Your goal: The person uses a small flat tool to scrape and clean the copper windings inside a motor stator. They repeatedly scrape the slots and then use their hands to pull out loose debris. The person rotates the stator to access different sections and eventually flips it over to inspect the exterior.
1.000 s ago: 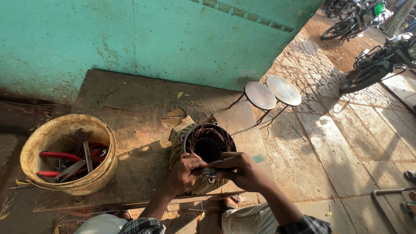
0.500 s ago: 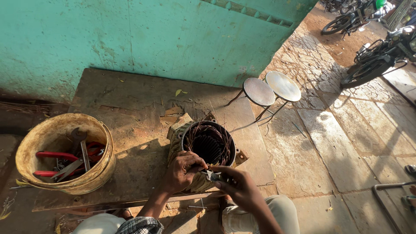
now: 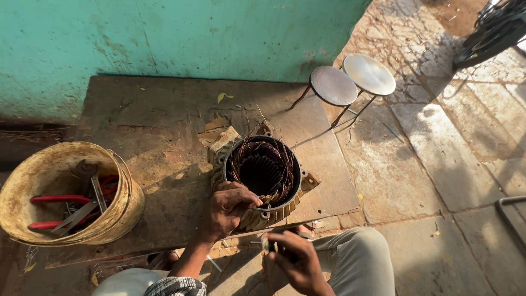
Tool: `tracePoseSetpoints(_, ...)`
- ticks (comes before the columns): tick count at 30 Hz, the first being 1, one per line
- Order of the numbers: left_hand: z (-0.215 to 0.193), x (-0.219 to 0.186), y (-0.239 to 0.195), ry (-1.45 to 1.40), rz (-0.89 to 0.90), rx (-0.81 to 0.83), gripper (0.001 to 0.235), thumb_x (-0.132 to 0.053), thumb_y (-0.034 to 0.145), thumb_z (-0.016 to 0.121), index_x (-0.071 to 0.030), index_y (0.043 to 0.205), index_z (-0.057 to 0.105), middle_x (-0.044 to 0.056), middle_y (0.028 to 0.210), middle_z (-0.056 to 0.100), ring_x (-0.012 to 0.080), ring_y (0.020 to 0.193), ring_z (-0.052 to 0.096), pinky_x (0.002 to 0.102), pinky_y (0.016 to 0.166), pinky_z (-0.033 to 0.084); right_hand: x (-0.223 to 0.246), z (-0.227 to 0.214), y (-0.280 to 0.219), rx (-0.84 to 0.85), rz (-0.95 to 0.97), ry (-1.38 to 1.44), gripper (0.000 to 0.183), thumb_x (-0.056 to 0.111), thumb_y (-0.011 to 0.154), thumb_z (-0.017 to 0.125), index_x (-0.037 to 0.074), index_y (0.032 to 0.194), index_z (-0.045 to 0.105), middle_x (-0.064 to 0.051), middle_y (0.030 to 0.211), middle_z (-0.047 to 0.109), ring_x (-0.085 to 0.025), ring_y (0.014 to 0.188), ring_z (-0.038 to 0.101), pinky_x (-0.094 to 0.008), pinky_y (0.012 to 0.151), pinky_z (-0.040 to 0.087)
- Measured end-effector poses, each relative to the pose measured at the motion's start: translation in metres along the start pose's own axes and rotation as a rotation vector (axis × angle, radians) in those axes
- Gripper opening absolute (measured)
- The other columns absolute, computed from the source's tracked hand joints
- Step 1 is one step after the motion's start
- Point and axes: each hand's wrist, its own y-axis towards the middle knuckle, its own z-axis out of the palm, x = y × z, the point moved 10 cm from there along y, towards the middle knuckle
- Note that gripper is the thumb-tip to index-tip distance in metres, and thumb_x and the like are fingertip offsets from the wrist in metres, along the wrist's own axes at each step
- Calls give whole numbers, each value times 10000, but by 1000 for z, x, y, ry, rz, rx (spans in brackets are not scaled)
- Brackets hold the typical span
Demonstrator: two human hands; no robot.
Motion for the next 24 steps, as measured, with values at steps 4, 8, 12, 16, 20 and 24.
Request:
tracePoseSetpoints(4, 7, 2, -1, -40, 1, 56, 259, 22, 781, 702, -145, 950, 804, -25, 969, 803, 133, 982, 673, 319, 943, 463, -31, 53, -5, 379, -57, -91, 363, 136, 873, 803, 81, 1230, 760, -82, 931, 739, -220, 787, 686, -354, 688, 529)
tracePoseSetpoints(8, 10, 7, -2, -71, -37, 110, 318, -134, 699, 672, -174, 973, 829, -35, 996, 811, 126, 1017, 673, 331, 1010, 381, -51, 95, -7, 527, -149, -260, 376, 148, 839, 789, 84, 1207, 752, -110, 1098, 752, -331, 964, 714, -428, 817, 574)
tracePoseSetpoints(12, 12, 9, -3, -48, -45, 161, 479, -292, 590, 580, -217, 994, 825, -53, 1027, 792, 125, 1071, 660, 358, 1093, 299, -86, 115, -8, 591, -22, -279, 360, 169, 819, 797, 84, 1167, 760, -118, 1045, 757, -362, 948, 702, -448, 801, 555)
tracePoseSetpoints(16, 15, 11, -4, -48, -86, 207, 516, -281, 549, 569, -226, 990, 832, -56, 1023, 785, 124, 1105, 646, 378, 1134, 221, -112, 118, -10, 631, 115, -344, 343, 181, 813, 803, 99, 1144, 765, -119, 975, 749, -350, 913, 706, -443, 790, 555)
tracePoseSetpoints(20, 19, 13, -5, -32, -113, 222, 514, -235, 552, 564, -246, 987, 840, -73, 1026, 792, 112, 1108, 637, 360, 1117, 233, -117, 122, -13, 662, 170, -312, 355, 189, 832, 807, 104, 1173, 760, -121, 971, 746, -337, 910, 708, -432, 804, 546)
tracePoseSetpoints(24, 18, 10, -5, -22, -97, 215, 446, -178, 613, 615, -238, 990, 844, -70, 1003, 791, 114, 1067, 633, 362, 1110, 227, -115, 128, -17, 694, 200, -282, 334, 204, 851, 805, 103, 1167, 765, -114, 1000, 748, -316, 925, 718, -423, 812, 550)
